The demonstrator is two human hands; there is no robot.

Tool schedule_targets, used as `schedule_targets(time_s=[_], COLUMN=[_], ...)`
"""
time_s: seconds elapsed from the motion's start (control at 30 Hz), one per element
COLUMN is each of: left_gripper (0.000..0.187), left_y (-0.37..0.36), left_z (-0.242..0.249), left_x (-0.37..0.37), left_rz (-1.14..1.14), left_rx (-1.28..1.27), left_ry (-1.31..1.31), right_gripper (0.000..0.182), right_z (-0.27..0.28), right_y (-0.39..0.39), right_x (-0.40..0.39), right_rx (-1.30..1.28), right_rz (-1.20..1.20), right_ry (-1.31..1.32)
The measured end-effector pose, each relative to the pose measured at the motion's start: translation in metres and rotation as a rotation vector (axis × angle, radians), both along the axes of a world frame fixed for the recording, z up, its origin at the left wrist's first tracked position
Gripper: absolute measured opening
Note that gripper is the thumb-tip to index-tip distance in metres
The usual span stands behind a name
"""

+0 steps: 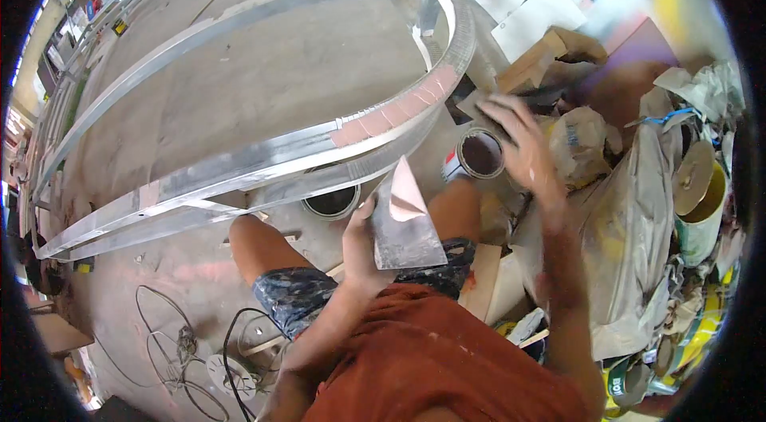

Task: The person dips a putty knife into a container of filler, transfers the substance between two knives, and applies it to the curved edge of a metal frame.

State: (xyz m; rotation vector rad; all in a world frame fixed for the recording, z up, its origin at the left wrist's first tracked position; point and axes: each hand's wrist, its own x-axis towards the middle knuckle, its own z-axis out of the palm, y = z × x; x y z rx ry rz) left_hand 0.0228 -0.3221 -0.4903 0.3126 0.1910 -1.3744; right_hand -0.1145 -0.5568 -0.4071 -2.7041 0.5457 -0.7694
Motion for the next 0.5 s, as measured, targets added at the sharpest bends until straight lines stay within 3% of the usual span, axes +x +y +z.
schedule_targets(time_s=[0.03, 0.1, 0.13, 0.17, 0.2, 0.27, 0.33, 0.4, 0.43, 0.47, 0.5], left_gripper=[0.041, 0.041, 0.041, 0.041, 0.041, 0.044, 0.045, 0.044, 0.047, 0.047, 0.047], left_y=[-0.008, -0.015, -0.015, -0.017, -0.018, -0.015, -0.006, 0.003, 0.002, 0.003, 0.007], left_z=[-0.001, 0.008, 0.016, 0.027, 0.025, 0.019, 0.026, 0.029, 0.020, 0.016, 0.012], left_x=[-0.005, -0.009, -0.011, -0.014, -0.012, -0.011, -0.006, -0.003, -0.002, 0.002, 0.006], left_rz=[0.035, 0.046, 0.054, 0.035, 0.029, 0.119, 0.056, 0.045, 0.078, 0.067, 0.055], left_rx=[0.029, -0.004, -0.033, -0.064, -0.056, 0.075, 0.028, 0.163, 0.091, 0.084, 0.003], left_ry=[-0.018, 0.001, 0.013, 0.001, -0.003, -0.230, -0.242, -0.452, -0.433, -0.431, -0.363], right_gripper=[0.053, 0.046, 0.040, 0.038, 0.036, 0.039, 0.041, 0.042, 0.040, 0.040, 0.041], right_z=[-0.007, -0.025, -0.035, -0.039, -0.057, -0.064, -0.075, -0.087, -0.065, -0.069, -0.077], right_y=[0.027, 0.081, 0.098, 0.117, 0.133, 0.140, 0.109, 0.094, 0.105, 0.107, 0.107], right_x=[-0.001, -0.014, -0.016, -0.013, 0.005, 0.007, 0.001, -0.011, -0.012, -0.024, -0.045], right_rx=[0.099, 0.249, 0.255, 0.764, 0.468, 0.415, 0.418, 0.304, 0.459, 0.452, 0.099], right_rz=[-0.039, 0.133, 0.361, 0.442, 0.477, 0.025, -0.025, -0.063, -0.002, -0.012, -0.255], right_ry=[-0.116, -0.288, -0.386, -0.478, -0.681, -0.400, -0.266, -0.072, -0.461, -0.462, -0.343])
